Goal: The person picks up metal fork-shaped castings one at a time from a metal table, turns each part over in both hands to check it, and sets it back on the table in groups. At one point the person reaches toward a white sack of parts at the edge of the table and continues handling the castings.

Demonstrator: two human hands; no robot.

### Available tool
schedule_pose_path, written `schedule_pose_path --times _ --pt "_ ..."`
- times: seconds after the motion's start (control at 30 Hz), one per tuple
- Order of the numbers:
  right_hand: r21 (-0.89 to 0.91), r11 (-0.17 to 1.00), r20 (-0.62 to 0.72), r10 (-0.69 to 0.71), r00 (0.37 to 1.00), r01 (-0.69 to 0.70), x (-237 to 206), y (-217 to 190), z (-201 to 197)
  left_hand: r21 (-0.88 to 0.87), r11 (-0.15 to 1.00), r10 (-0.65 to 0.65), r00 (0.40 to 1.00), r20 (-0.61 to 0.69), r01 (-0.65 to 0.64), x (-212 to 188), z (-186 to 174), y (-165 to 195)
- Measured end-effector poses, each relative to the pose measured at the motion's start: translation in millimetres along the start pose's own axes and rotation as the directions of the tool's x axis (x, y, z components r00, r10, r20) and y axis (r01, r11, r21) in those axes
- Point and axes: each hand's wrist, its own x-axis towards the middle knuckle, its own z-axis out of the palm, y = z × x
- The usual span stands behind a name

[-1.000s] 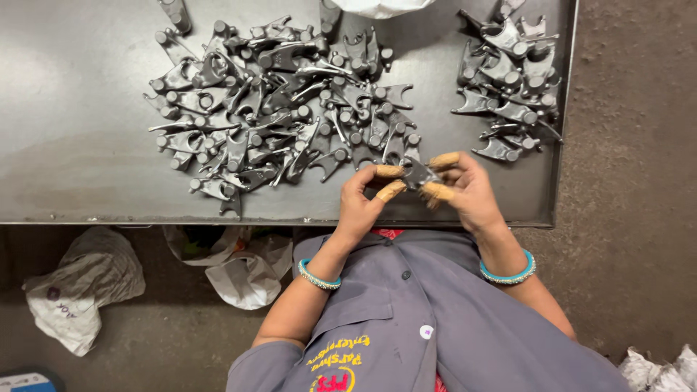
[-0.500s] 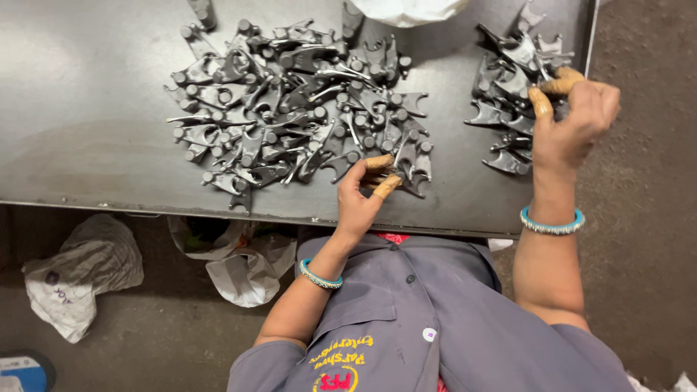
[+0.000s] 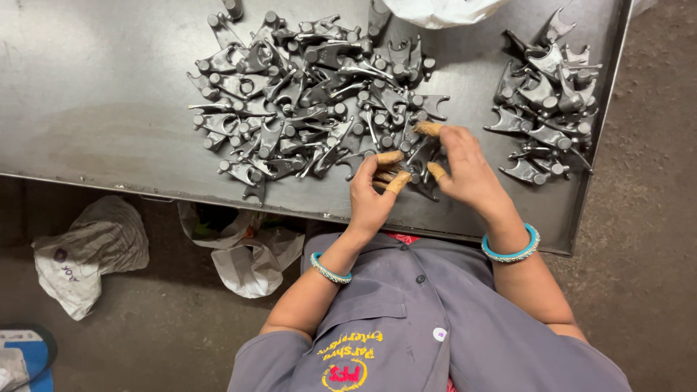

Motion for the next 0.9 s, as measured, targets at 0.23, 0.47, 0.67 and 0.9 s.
schedule_pose_path --times 0.23,0.47,0.67,0.9 --pt "0.122 0.984 -0.001 0.131 0.991 -0.130 -8 -11 -18 0.055 0.998 0.031 1.000 -0.006 -0.030 0 -7 1" --pt "0.335 0.916 -0.124 0.274 0.954 -0.220 -30 -14 -12 -0.053 0.995 0.083 0.995 0.046 -0.081 -2 1 -9" --pt "0.807 0.560 -0.051 0.386 0.921 -0.190 -49 -4 3 -0.541 0.830 -0.033 0.980 0.194 0.135 2 5 -31" --pt "0.942 -0.001 0.293 0.493 0.819 -0.336 -76 9 17 -0.607 0.744 -0.118 0.949 0.291 0.278 1 10 -39"
